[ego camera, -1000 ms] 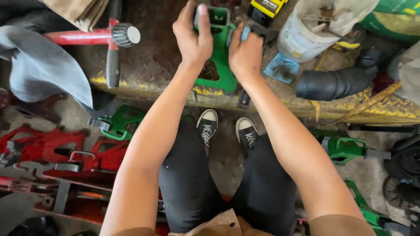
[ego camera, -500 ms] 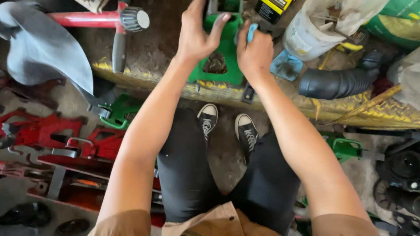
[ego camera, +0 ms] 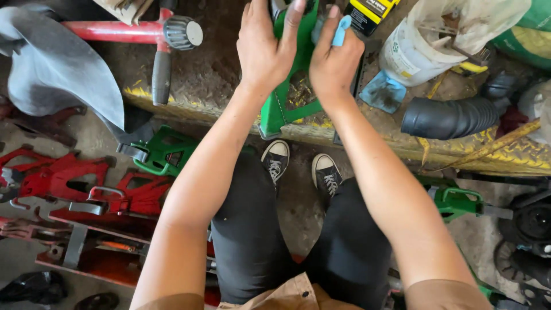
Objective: Cleaning and wiping down various jack stand components in a workshop.
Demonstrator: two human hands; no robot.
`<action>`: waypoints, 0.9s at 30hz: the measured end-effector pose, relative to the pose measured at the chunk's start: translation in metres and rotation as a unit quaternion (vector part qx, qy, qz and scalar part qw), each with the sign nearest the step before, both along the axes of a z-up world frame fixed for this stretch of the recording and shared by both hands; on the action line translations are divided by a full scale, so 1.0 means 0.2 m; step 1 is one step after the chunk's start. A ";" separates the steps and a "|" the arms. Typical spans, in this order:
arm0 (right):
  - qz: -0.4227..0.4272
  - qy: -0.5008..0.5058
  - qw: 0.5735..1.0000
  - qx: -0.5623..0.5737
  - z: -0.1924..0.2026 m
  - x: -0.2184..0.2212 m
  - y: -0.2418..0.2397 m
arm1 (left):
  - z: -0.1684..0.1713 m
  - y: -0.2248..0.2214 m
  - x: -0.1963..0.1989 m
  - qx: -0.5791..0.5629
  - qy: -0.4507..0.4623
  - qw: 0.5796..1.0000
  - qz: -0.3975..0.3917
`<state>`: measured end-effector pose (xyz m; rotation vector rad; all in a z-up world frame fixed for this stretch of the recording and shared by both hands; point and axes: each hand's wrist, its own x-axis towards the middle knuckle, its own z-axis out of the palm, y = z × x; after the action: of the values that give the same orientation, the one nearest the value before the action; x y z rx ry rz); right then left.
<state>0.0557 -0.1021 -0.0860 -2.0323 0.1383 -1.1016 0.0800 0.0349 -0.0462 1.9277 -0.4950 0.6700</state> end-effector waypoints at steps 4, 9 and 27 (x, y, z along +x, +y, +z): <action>0.084 -0.067 0.987 -0.116 0.21 -0.04 0.12 | -0.07 0.02 0.06 0.021 0.094 0.995 0.024; -0.043 -0.038 0.992 -0.110 0.10 0.10 0.10 | -0.24 0.05 0.22 -0.038 0.046 0.996 -0.064; 0.050 -0.107 0.975 -0.190 0.14 0.05 0.08 | -0.10 0.13 0.11 -0.083 0.024 0.983 -0.164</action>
<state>0.0655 -0.0863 -0.0579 -2.2042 -0.3049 -1.3520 0.1013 0.0617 -0.0669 1.6518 -0.6859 0.4363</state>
